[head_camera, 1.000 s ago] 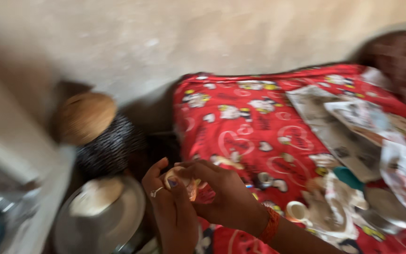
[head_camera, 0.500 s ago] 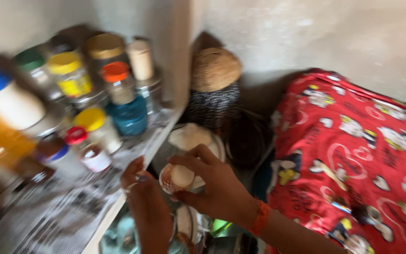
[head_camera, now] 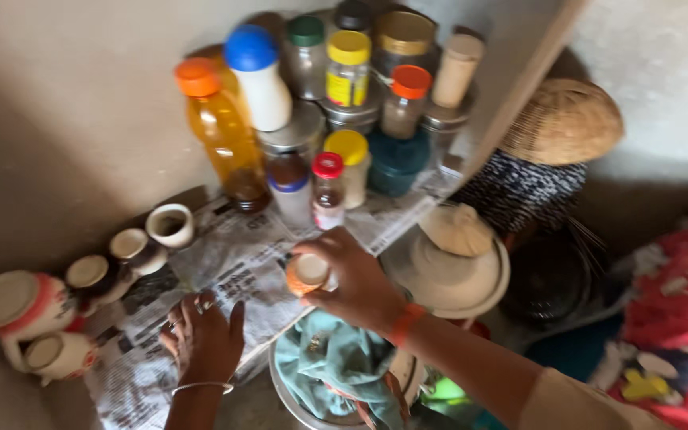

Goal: The person wipes several small ceramic cups with a white cloth on a red Hello Kitty bedsheet. After wiping each cup, the person places it on a nearby shelf lined with newspaper. The person repeats this process for multiple cups throughout the clip.

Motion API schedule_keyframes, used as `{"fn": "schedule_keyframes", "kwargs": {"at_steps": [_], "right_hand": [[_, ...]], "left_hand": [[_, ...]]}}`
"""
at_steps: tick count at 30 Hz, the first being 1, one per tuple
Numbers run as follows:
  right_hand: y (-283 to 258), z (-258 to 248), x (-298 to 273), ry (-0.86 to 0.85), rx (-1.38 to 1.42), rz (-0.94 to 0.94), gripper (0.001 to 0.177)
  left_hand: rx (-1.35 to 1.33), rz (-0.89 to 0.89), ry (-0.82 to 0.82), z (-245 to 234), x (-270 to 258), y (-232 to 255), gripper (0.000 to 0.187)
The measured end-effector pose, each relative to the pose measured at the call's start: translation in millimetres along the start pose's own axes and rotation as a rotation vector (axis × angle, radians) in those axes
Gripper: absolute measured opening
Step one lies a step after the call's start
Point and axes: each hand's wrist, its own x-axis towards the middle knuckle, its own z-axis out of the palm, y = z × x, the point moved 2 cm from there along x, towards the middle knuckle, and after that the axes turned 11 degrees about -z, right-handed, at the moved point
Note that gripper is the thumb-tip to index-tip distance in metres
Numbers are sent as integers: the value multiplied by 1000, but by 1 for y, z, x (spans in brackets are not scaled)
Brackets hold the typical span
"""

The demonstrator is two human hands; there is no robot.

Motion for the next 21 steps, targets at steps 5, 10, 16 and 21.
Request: {"fn": "schedule_keyframes", "kwargs": {"at_steps": [5,10,16,21], "right_hand": [[12,58,41,-82,44,-34,67],[8,108,67,-67,132,-6,66],[-4,167,80,-100,174,-2,65],[-7,205,79,-147,153,-119,58]], "left_hand": [[67,15,184,1,-2,-44,78],[91,-180,152,-8,-10,-61,88],[50,-296,255,-17,-13,-47,101],[100,-438,69,-22,-13,-43,102]]}}
